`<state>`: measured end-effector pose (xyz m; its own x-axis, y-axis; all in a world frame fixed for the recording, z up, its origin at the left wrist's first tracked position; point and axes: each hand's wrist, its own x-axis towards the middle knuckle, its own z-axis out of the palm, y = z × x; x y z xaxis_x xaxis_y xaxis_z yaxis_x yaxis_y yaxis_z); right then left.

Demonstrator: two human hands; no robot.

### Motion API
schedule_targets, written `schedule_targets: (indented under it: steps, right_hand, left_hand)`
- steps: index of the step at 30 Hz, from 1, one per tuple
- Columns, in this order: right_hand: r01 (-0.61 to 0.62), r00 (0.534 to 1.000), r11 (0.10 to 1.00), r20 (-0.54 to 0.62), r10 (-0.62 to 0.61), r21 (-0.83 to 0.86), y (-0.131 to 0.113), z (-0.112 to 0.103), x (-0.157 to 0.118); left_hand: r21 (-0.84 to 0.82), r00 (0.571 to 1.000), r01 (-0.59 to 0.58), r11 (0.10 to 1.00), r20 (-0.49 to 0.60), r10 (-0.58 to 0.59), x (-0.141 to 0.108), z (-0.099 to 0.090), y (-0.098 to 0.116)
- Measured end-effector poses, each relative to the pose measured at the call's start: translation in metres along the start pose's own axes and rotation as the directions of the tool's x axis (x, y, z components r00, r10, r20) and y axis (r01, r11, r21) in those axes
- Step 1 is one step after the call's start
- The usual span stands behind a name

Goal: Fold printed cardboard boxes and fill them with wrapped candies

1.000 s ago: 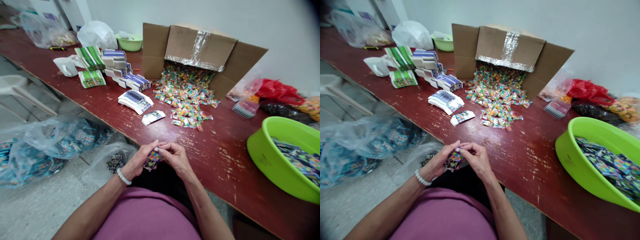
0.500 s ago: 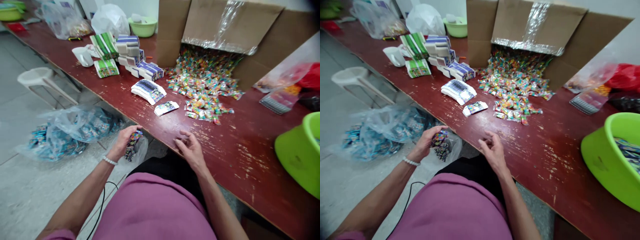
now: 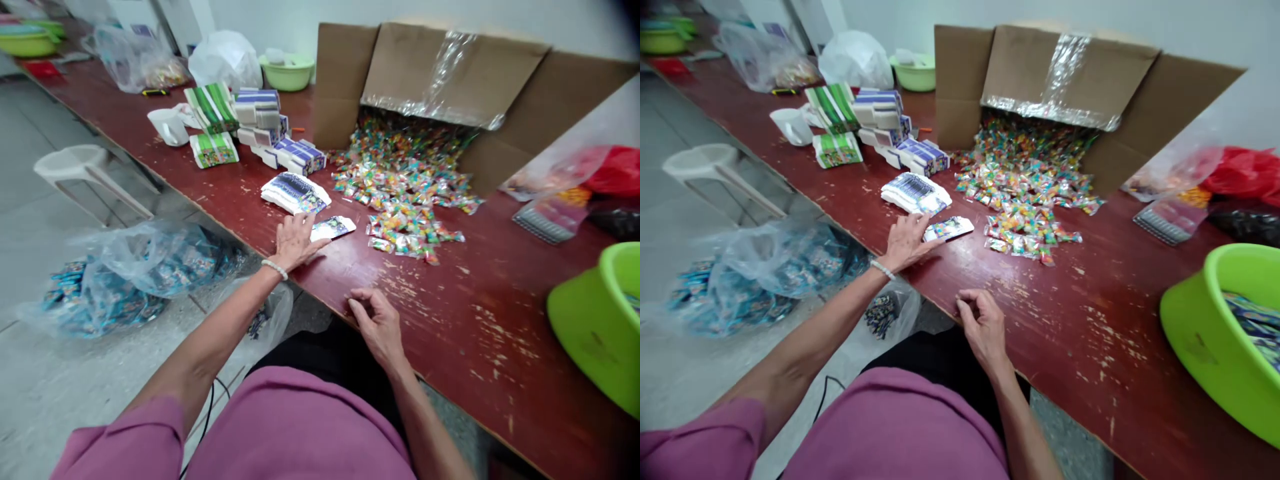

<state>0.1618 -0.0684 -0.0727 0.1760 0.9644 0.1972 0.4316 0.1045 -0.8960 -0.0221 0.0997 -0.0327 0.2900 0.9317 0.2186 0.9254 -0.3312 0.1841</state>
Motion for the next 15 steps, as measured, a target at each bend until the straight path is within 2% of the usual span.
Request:
schedule_targets:
  steps: [3,7,12,15]
  right_hand:
    - [0.035,0.999,0.999,-0.019,-0.036,-0.012,0.002,0.001,0.0]
    - [0.049,0.998,0.999,-0.028,-0.049,0.005,0.001,0.002,0.001]
    - [0.033,0.999,0.999,-0.034,-0.032,0.041,0.0,0.002,0.003]
    - [-0.042,0.999,0.993,-0.018,0.044,0.112,0.0,0.001,0.003]
  left_hand:
    - [0.074,0.996,-0.043,0.996,0.076,0.037,0.014,0.011,0.014]
    - [0.03,0.989,-0.03,0.999,0.147,0.026,0.021,0.016,0.014]
    - [0.011,0.993,0.055,0.998,0.106,-0.055,0.022,0.013,0.014]
    - [-0.007,0.996,0.09,0.996,0.01,-0.09,0.015,0.008,0.017]
